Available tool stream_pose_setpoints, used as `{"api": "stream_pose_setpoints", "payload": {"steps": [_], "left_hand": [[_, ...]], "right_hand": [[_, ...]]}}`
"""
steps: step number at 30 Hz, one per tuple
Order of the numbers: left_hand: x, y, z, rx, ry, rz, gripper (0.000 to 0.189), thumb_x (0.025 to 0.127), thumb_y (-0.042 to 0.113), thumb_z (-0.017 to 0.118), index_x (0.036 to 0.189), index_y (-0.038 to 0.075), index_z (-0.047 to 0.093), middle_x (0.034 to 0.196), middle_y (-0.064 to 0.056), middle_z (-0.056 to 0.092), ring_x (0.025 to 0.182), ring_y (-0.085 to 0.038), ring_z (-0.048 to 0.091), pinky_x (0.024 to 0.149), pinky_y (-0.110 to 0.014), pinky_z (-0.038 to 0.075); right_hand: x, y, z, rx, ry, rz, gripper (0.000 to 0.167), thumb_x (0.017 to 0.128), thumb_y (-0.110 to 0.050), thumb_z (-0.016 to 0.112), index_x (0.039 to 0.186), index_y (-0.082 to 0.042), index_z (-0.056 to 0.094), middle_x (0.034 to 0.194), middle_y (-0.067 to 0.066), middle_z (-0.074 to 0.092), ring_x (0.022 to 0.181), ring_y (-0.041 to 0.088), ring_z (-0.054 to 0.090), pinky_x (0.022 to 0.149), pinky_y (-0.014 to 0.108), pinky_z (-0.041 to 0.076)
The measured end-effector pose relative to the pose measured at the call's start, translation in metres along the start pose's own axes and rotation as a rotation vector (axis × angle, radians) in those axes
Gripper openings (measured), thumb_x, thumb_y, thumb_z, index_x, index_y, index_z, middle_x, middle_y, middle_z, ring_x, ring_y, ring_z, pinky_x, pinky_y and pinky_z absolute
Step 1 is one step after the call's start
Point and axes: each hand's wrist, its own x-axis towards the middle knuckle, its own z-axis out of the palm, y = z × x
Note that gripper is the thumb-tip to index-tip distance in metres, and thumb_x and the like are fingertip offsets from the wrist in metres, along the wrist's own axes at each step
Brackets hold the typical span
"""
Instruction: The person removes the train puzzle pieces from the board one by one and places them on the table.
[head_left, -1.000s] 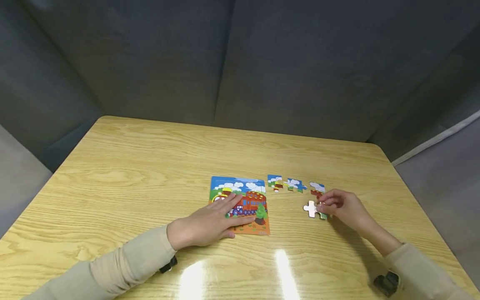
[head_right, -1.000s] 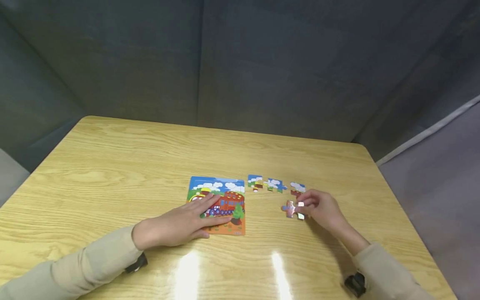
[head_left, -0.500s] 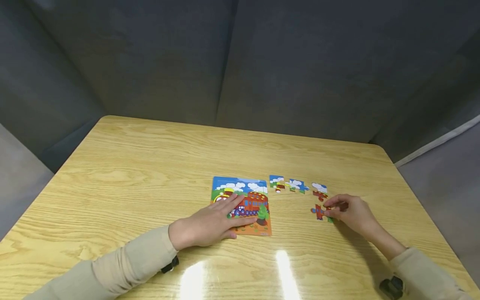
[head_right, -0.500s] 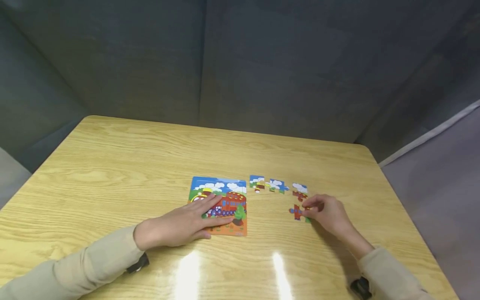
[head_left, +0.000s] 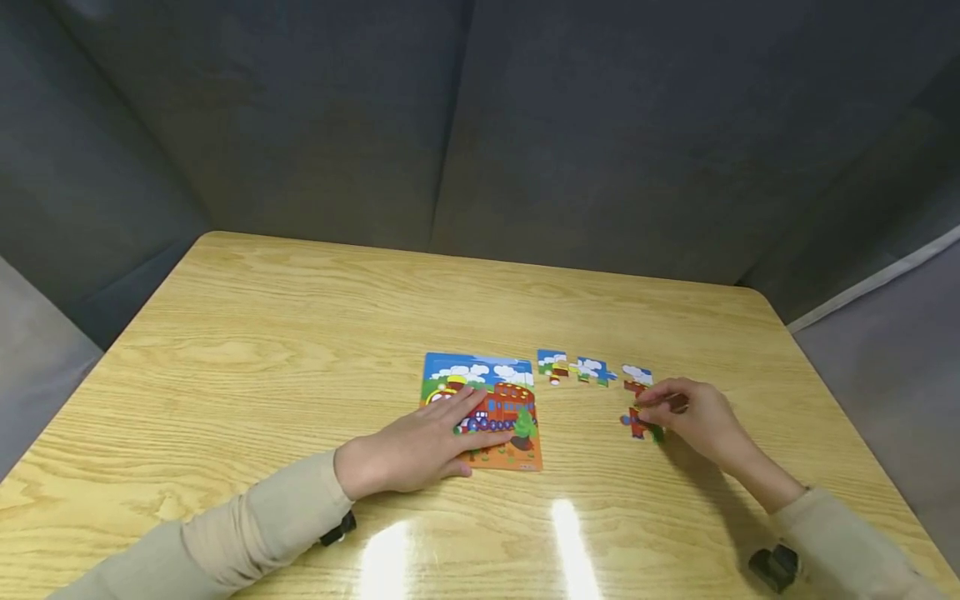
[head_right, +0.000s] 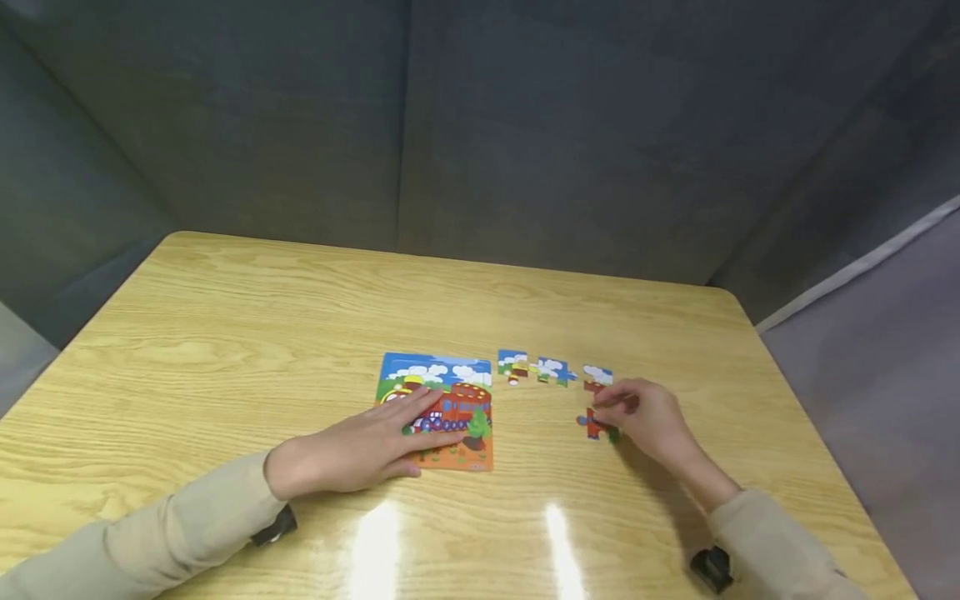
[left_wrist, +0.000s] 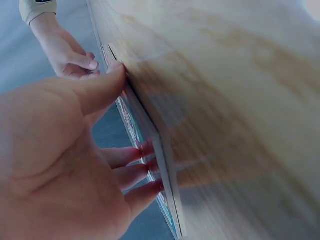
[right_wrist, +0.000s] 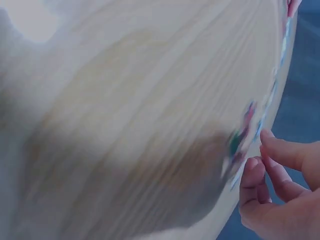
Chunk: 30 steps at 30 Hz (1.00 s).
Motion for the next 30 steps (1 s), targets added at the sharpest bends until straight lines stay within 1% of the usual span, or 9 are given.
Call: {"api": "stream_pose_setpoints", "payload": {"steps": [2,5,7,9,12,15,21,25,30], "left_hand": [[0.000,0.000,-0.001,-0.007,0.003,-0.006,0.055,0.101,0.027,0.056,0.153,0.026,0.039,0.159,-0.024,0.016,0.147,-0.038,0.015,0.115,-0.050,0.024],[-0.001,0.001,-0.001,-0.020,0.002,-0.017,0.055,0.101,0.027,0.056,0.152,0.027,0.039,0.159,-0.024,0.016,0.147,-0.038,0.013,0.115,-0.050,0.023],[-0.002,0.001,-0.001,-0.025,-0.002,-0.026,0.055,0.101,0.027,0.057,0.153,0.028,0.039,0.159,-0.025,0.015,0.147,-0.038,0.012,0.115,-0.050,0.023],[-0.002,0.000,-0.001,-0.028,-0.011,-0.037,0.055,0.101,0.029,0.056,0.153,0.029,0.038,0.159,-0.025,0.014,0.147,-0.039,0.011,0.115,-0.050,0.023],[-0.004,0.000,-0.001,-0.036,-0.018,-0.046,0.056,0.101,0.029,0.056,0.153,0.030,0.036,0.159,-0.027,0.012,0.147,-0.040,0.012,0.115,-0.050,0.024],[-0.009,0.000,-0.001,-0.033,-0.023,-0.053,0.058,0.100,0.029,0.058,0.154,0.031,0.036,0.158,-0.029,0.013,0.146,-0.042,0.014,0.114,-0.050,0.025],[-0.020,0.001,-0.004,-0.039,-0.044,-0.083,0.059,0.099,0.030,0.059,0.153,0.030,0.036,0.156,-0.031,0.016,0.145,-0.043,0.015,0.113,-0.051,0.028],[-0.023,0.002,-0.006,-0.054,-0.042,-0.082,0.058,0.099,0.028,0.060,0.153,0.028,0.038,0.155,-0.032,0.017,0.145,-0.044,0.015,0.112,-0.053,0.029],[-0.025,0.002,-0.006,-0.031,-0.036,-0.080,0.057,0.098,0.029,0.060,0.152,0.026,0.041,0.155,-0.033,0.017,0.144,-0.045,0.017,0.112,-0.052,0.030]], "right_hand": [[0.004,-0.013,0.004,0.054,-0.015,-0.004,0.017,0.085,-0.004,0.076,0.100,0.001,0.071,0.094,0.013,0.071,0.073,0.018,0.062,0.057,0.025,0.051],[0.014,-0.038,0.017,0.173,-0.053,-0.012,0.019,0.085,-0.001,0.074,0.103,0.004,0.070,0.095,0.014,0.070,0.074,0.020,0.065,0.060,0.028,0.054],[0.021,-0.055,0.029,0.285,-0.100,-0.012,0.021,0.086,0.003,0.072,0.106,0.008,0.067,0.097,0.018,0.069,0.077,0.024,0.068,0.063,0.031,0.057],[0.029,-0.071,0.042,0.378,-0.154,-0.026,0.023,0.087,0.006,0.070,0.108,0.011,0.065,0.101,0.022,0.068,0.083,0.027,0.069,0.071,0.032,0.058],[0.039,-0.090,0.060,0.488,-0.231,-0.030,0.023,0.088,0.010,0.066,0.110,0.014,0.063,0.105,0.026,0.067,0.089,0.030,0.070,0.078,0.034,0.057],[0.046,-0.106,0.075,0.520,-0.271,-0.037,0.022,0.089,0.010,0.064,0.111,0.013,0.063,0.105,0.025,0.067,0.091,0.031,0.070,0.079,0.035,0.057],[0.053,-0.124,0.090,0.463,-0.254,-0.031,0.021,0.087,0.008,0.068,0.107,0.010,0.066,0.103,0.020,0.069,0.089,0.028,0.070,0.077,0.031,0.057],[0.055,-0.128,0.092,0.463,-0.244,0.009,0.022,0.086,0.008,0.069,0.109,0.008,0.067,0.104,0.019,0.069,0.090,0.027,0.070,0.078,0.031,0.057],[0.057,-0.131,0.093,0.511,-0.251,0.077,0.028,0.087,0.005,0.070,0.115,0.005,0.066,0.110,0.018,0.068,0.092,0.026,0.070,0.081,0.034,0.056]]}}
